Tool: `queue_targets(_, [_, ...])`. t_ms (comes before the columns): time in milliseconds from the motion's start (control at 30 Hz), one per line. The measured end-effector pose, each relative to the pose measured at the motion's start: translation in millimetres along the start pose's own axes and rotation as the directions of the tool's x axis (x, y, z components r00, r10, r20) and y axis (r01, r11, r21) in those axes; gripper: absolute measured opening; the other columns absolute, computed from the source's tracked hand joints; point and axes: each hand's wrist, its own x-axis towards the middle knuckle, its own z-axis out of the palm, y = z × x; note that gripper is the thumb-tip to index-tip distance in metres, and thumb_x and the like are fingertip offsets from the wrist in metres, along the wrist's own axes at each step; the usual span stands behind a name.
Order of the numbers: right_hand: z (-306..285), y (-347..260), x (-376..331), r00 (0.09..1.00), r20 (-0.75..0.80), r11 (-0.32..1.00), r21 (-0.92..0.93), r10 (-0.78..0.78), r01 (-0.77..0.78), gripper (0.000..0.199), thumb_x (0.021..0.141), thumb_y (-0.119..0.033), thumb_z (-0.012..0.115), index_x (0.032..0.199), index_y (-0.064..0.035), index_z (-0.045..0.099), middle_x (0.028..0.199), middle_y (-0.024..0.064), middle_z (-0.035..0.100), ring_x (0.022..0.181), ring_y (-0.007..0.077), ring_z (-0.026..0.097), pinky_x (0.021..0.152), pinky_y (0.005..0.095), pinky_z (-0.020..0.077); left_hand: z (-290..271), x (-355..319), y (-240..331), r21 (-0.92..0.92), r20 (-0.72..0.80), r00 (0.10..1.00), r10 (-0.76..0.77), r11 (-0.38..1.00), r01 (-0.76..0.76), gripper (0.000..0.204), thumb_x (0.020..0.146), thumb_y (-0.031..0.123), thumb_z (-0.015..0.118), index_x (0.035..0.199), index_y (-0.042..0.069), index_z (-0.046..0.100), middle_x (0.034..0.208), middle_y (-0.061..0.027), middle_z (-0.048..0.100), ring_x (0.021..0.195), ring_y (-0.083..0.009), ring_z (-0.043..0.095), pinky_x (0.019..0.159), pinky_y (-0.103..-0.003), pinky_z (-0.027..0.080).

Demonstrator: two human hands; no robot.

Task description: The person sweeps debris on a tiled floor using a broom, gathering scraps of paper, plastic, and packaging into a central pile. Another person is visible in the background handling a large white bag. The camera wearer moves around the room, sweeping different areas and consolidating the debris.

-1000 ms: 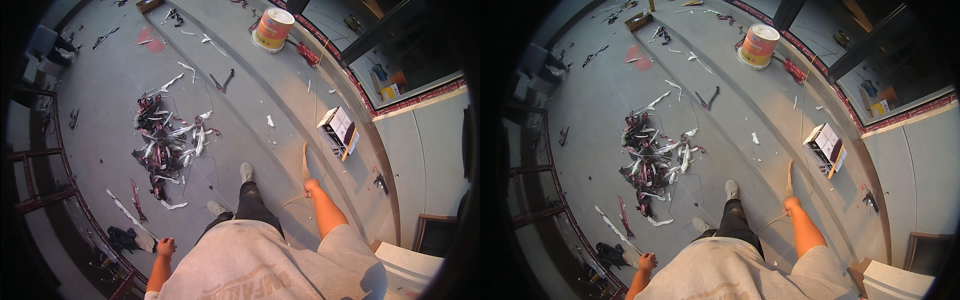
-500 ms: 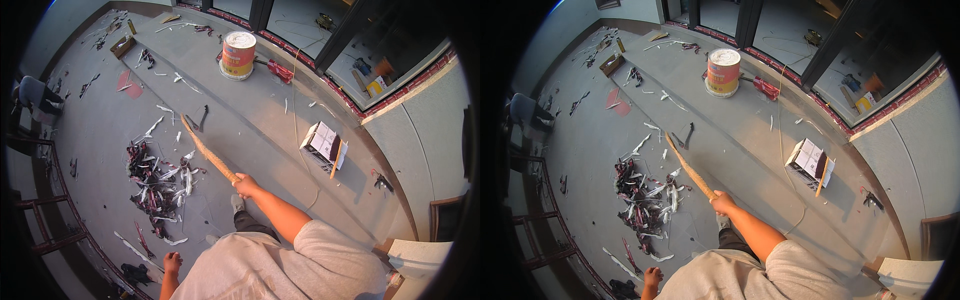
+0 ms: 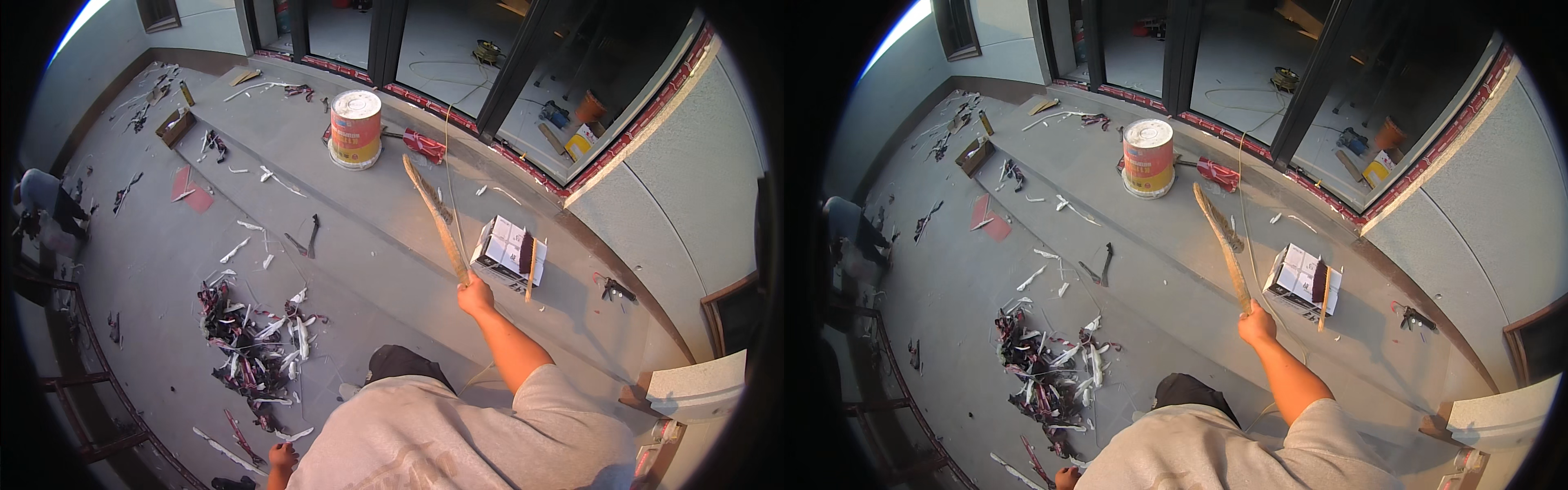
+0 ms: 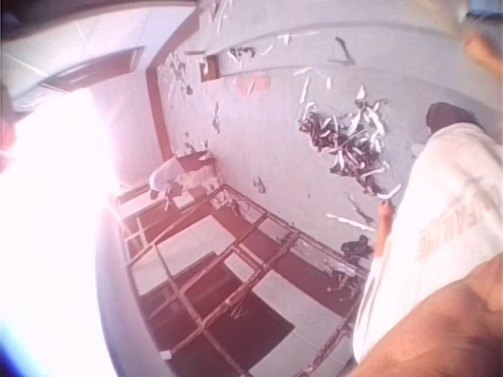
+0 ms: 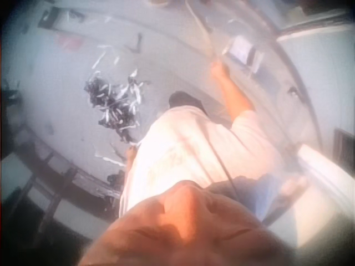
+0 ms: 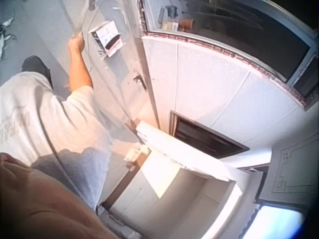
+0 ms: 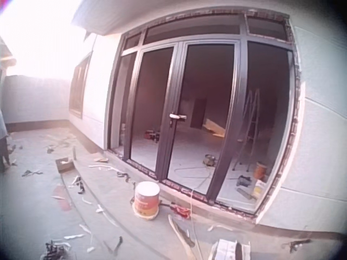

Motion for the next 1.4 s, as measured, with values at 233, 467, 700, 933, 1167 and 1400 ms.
queue_targets(233, [-60, 11, 62, 0.980, -0.066, 0.982, -0.002, 0.186, -0.187, 0.053, 0.090, -0.028, 0.059, 0.143, -0.0217, 0.050, 0.119, 0.0153, 0.069, 0.112, 0.0350, 0.065, 0.095, 0.0452, 0.0516, -23, 31, 24, 0.105, -0.103, 0.965, 0.241, 0.967, -0.230, 0.017, 0.089, 0.012, 0.065, 0.094, -0.003, 0.060, 0.077, -0.0100, 0.062, 0.064, -0.0224, 0.061, 0.056, -0.037, 0.052])
queue_targets(467, [-167, 83, 207, 0.933, -0.182, 0.942, -0.078, 0.309, -0.327, 0.037, 0.087, -0.020, 0.058, 0.124, -0.0182, 0.062, 0.121, 0.0133, 0.069, 0.114, 0.0321, 0.065, 0.095, 0.0429, 0.0523, 77, -9, 133, 0.477, -0.050, 0.974, 0.220, 0.862, -0.171, 0.024, 0.092, 0.014, 0.060, 0.109, -0.001, 0.053, 0.095, -0.0121, 0.058, 0.081, -0.0235, 0.058, 0.070, -0.039, 0.049])
queue_targets(700, [-226, 228, 308, 0.750, -0.128, 0.747, -0.078, 0.649, -0.660, 0.034, 0.088, -0.021, 0.059, 0.119, -0.0108, 0.069, 0.113, 0.0158, 0.072, 0.103, 0.0291, 0.071, 0.087, 0.0395, 0.0554, 166, -15, 211, 0.700, 0.028, 0.990, 0.135, 0.705, -0.116, 0.033, 0.096, 0.017, 0.056, 0.123, 0.002, 0.047, 0.113, -0.0143, 0.054, 0.098, -0.0245, 0.055, 0.084, -0.041, 0.045])
queue_targets(933, [-207, 326, 363, 0.558, 0.048, 0.503, 0.376, 0.828, -0.778, 0.032, 0.089, -0.015, 0.057, 0.114, 0.0014, 0.066, 0.086, 0.0173, 0.070, 0.061, 0.0269, 0.068, 0.044, 0.0392, 0.0486, 195, 0, 263, 0.816, 0.127, 0.987, 0.096, 0.556, -0.159, 0.043, 0.099, 0.020, 0.051, 0.138, 0.004, 0.040, 0.130, -0.0164, 0.051, 0.115, -0.0256, 0.052, 0.098, -0.043, 0.041])
queue_targets(1167, [-185, 204, 425, 0.794, 0.146, 0.777, 0.165, 0.590, -0.607, 0.024, 0.087, -0.011, 0.055, 0.098, 0.0045, 0.070, 0.082, 0.0186, 0.071, 0.057, 0.0250, 0.068, 0.044, 0.0362, 0.0509, 161, 32, 279, 0.838, 0.351, 0.928, 0.129, 0.398, -0.372, 0.048, 0.102, 0.020, 0.047, 0.147, 0.005, 0.039, 0.139, -0.0168, 0.051, 0.125, -0.0255, 0.051, 0.107, -0.042, 0.040])
queue_targets(1400, [-161, 116, 375, 0.927, 0.262, 0.962, -0.023, 0.269, -0.273, 0.024, 0.081, -0.008, 0.056, 0.096, 0.0031, 0.071, 0.075, 0.0190, 0.071, 0.060, 0.0259, 0.070, 0.047, 0.0358, 0.0507, 193, 57, 296, 0.843, 0.413, 0.825, 0.385, 0.181, -0.507, 0.032, 0.099, 0.012, 0.053, 0.129, 0.004, 0.059, 0.105, -0.0096, 0.063, 0.089, -0.0204, 0.056, 0.076, -0.034, 0.050])
